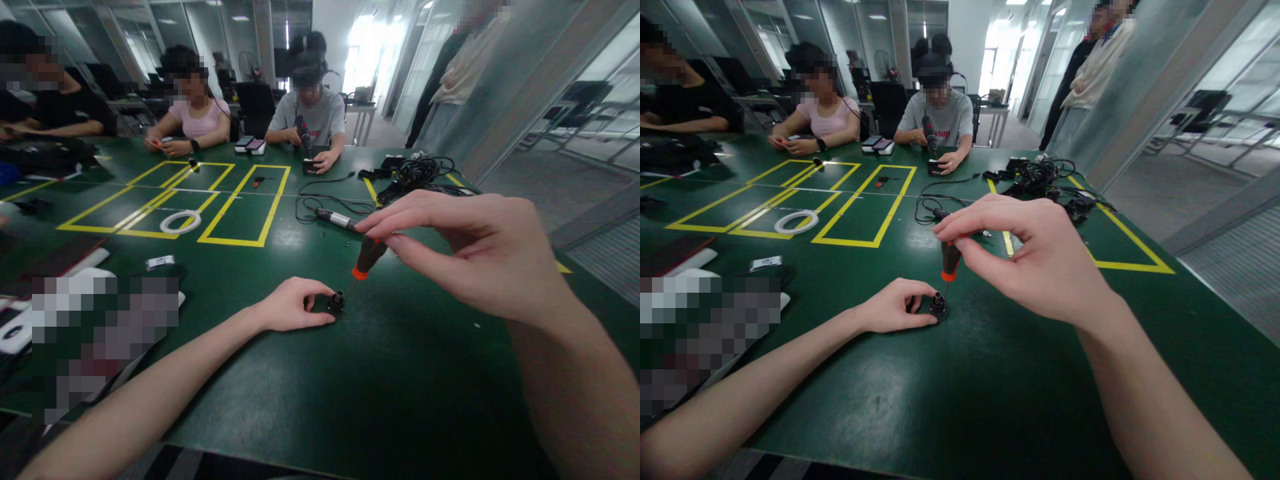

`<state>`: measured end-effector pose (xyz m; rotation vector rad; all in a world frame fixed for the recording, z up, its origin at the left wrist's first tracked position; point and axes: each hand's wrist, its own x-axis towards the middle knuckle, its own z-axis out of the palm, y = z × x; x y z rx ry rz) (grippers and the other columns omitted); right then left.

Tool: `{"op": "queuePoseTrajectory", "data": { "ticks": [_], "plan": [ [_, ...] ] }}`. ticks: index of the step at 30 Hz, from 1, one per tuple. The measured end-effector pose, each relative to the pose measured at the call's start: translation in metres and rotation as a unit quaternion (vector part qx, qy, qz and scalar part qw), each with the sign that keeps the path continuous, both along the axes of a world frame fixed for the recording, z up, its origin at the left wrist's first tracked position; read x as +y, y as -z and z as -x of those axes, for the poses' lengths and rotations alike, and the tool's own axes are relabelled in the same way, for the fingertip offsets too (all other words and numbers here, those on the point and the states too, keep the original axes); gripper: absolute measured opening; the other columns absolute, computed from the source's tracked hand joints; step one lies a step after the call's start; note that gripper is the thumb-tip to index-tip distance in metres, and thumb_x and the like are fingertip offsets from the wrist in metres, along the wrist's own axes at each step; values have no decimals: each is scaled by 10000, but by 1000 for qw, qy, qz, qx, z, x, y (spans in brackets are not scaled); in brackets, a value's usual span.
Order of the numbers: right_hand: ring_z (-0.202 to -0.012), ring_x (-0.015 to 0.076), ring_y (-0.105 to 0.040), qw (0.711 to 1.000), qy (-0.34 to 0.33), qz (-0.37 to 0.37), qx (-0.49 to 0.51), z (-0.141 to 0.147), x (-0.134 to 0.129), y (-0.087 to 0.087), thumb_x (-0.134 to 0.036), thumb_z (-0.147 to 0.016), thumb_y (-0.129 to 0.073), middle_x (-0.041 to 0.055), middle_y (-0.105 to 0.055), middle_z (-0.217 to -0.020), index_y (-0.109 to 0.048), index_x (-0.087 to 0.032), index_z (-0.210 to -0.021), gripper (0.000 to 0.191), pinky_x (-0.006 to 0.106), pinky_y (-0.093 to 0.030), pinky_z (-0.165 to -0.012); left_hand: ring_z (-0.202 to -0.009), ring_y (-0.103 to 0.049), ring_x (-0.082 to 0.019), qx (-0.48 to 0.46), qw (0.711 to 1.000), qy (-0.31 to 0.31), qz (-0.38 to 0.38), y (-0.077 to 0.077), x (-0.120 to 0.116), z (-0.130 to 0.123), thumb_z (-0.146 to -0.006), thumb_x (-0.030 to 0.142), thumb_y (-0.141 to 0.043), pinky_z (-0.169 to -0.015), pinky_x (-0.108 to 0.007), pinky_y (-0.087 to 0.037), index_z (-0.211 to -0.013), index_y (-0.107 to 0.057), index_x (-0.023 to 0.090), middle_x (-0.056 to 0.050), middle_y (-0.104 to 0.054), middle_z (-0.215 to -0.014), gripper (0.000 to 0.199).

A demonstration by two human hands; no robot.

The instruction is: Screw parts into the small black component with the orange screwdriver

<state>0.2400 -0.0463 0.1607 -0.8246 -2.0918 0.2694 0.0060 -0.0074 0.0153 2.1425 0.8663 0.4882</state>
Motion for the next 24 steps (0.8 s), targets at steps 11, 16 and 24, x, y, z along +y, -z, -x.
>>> {"op": "queuePoseTrajectory", "data": {
  "ticks": [11,16,24],
  "plan": [
    [-900,247,-788,999,-20,-23,34,1,3,3,-153,-880,-678,-4,-815,-907,-815,-328,-865,223,399,-647,-812,-569,-504,-88,-1,1000,0,-3,0,-1,0,-827,393,-790,-560,-196,-347,-1081,-765,160,51,-570,-637,346],
    [-905,255,-785,998,-21,-12,57,0,6,6,-151,-875,-698,2,-807,-898,-818,-326,-847,213,418,-646,-824,-569,-508,-87,0,1000,2,1,0,0,0,-826,396,-791,-569,-202,-352,-1085,-766,158,44,-590,-664,353],
    [-900,278,-786,997,-33,28,58,-1,6,5,-230,-843,-803,14,-799,-860,-806,-317,-832,88,456,-659,-835,-567,-506,-87,3,1000,4,3,-2,-1,0,-823,396,-791,-566,-201,-353,-1089,-765,154,47,-582,-658,361]
  ]
}}
